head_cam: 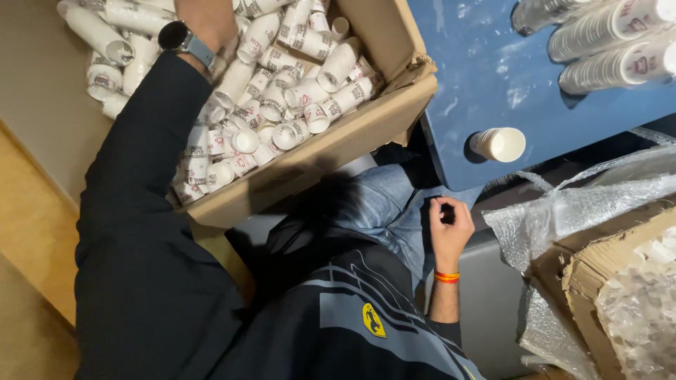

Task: The person organizes paper cups by taking them from a large cardboard box and stacking them on a blue table, then places several stacked cups into a clear plastic bag and seals it.

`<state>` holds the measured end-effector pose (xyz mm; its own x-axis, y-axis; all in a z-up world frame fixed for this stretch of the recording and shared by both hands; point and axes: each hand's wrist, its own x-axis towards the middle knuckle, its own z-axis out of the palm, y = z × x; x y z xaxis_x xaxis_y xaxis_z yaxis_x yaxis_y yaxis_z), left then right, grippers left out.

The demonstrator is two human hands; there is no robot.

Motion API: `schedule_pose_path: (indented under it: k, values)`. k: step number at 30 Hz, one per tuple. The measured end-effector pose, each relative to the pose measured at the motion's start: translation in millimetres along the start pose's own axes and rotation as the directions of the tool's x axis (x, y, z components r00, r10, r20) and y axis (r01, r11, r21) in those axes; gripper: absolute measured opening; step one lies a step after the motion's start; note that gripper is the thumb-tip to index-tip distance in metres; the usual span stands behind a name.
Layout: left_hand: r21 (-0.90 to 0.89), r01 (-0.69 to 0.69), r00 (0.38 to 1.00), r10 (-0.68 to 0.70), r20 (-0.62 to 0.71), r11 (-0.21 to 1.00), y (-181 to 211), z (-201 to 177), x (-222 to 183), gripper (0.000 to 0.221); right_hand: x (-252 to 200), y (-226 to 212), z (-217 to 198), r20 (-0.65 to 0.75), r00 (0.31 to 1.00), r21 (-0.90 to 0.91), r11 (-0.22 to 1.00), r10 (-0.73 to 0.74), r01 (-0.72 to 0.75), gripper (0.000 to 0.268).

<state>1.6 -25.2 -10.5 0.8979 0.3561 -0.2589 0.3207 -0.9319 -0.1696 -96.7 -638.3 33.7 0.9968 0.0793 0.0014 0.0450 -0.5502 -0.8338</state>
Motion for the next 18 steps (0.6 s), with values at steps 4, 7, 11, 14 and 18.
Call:
schedule_pose_path:
  k: [4, 7, 11, 14, 18]
  values:
    - [-0.252, -0.205, 0.976, 0.179, -0.121, 0.946, 37, 21, 17, 0.025, 6, 0, -5, 0.054, 0.998, -0.051, 0.998, -0.025, 0.028, 0.011]
    - [-0.295, -0.252, 0.956, 0.284, 0.071, 0.922, 80, -23, -5, 0.026, 9, 2, 0, 0.054, 0.998, 0.035, 0.999, 0.009, -0.011, 0.011]
    - [-0.09, -0.372, 0.813, 0.371, 0.45, 0.924, 105, -4, -12, 0.051, 3, 1, 4, 0.059, 0.998, -0.09, 0.996, -0.013, 0.018, 0.012]
    - [-0.158, -0.375, 0.753, 0.4, 0.522, 0.913, 99, -6, -17, 0.059, 4, -2, 7, 0.072, 0.994, -0.143, 0.986, -0.08, 0.089, 0.012]
    - [-0.164, -0.421, 0.731, 0.44, 0.522, 0.892, 100, -30, -11, 0.048, 8, 0, 10, 0.08, 0.996, -0.187, 0.982, -0.027, 0.041, 0.012]
